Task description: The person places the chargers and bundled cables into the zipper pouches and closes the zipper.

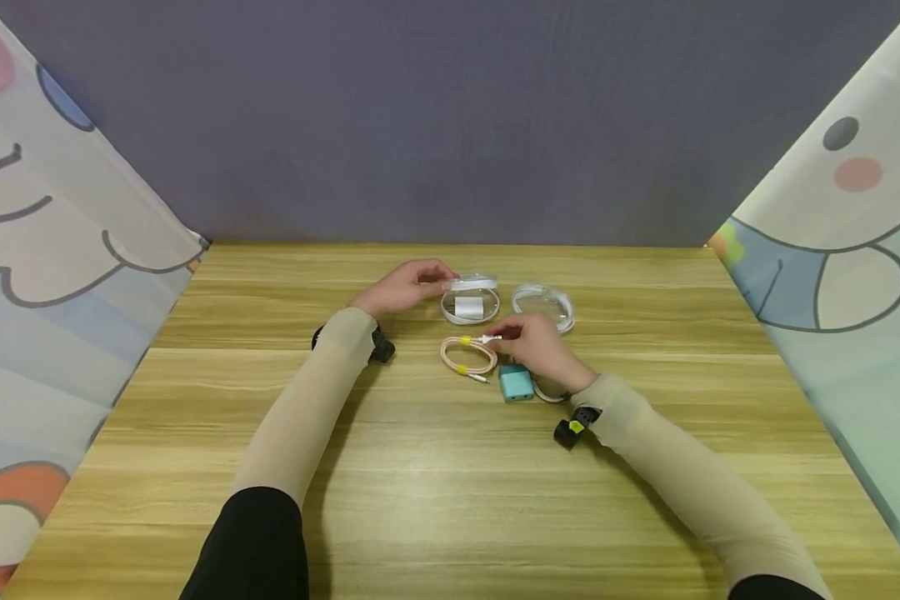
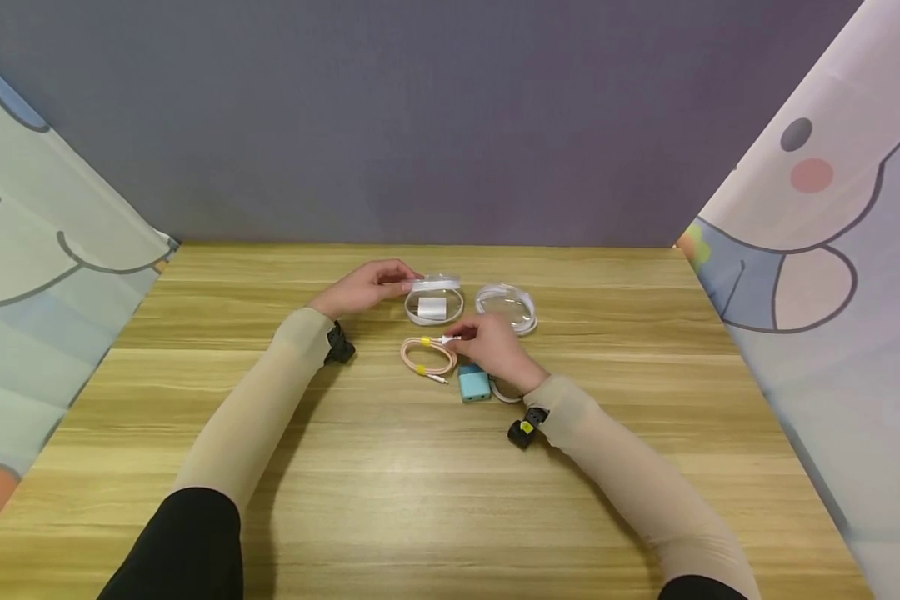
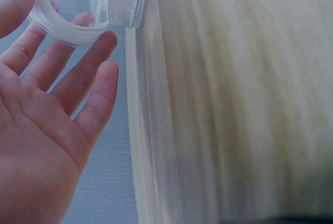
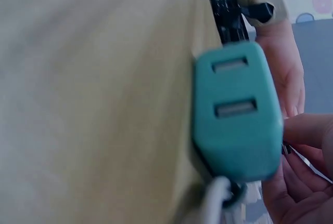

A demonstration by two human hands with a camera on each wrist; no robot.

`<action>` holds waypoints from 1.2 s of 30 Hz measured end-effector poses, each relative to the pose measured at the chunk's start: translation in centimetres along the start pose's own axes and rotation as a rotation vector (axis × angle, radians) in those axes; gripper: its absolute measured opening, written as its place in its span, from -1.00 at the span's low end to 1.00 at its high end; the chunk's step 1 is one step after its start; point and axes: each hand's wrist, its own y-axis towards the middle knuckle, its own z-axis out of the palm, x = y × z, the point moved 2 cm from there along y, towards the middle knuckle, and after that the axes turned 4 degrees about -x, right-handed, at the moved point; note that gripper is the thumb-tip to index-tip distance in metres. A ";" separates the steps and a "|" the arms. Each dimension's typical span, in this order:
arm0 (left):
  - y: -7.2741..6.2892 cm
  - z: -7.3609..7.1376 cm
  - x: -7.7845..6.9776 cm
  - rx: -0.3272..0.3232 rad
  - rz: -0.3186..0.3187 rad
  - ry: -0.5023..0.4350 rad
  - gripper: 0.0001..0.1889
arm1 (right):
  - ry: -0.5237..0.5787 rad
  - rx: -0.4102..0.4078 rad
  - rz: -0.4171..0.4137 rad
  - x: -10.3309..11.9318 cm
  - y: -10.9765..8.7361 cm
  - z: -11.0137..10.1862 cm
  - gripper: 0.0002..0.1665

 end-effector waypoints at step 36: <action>-0.2 0.3 -0.1 -0.008 -0.051 -0.038 -0.73 | -0.011 -0.383 0.167 -0.9 5.8 -0.4 -0.83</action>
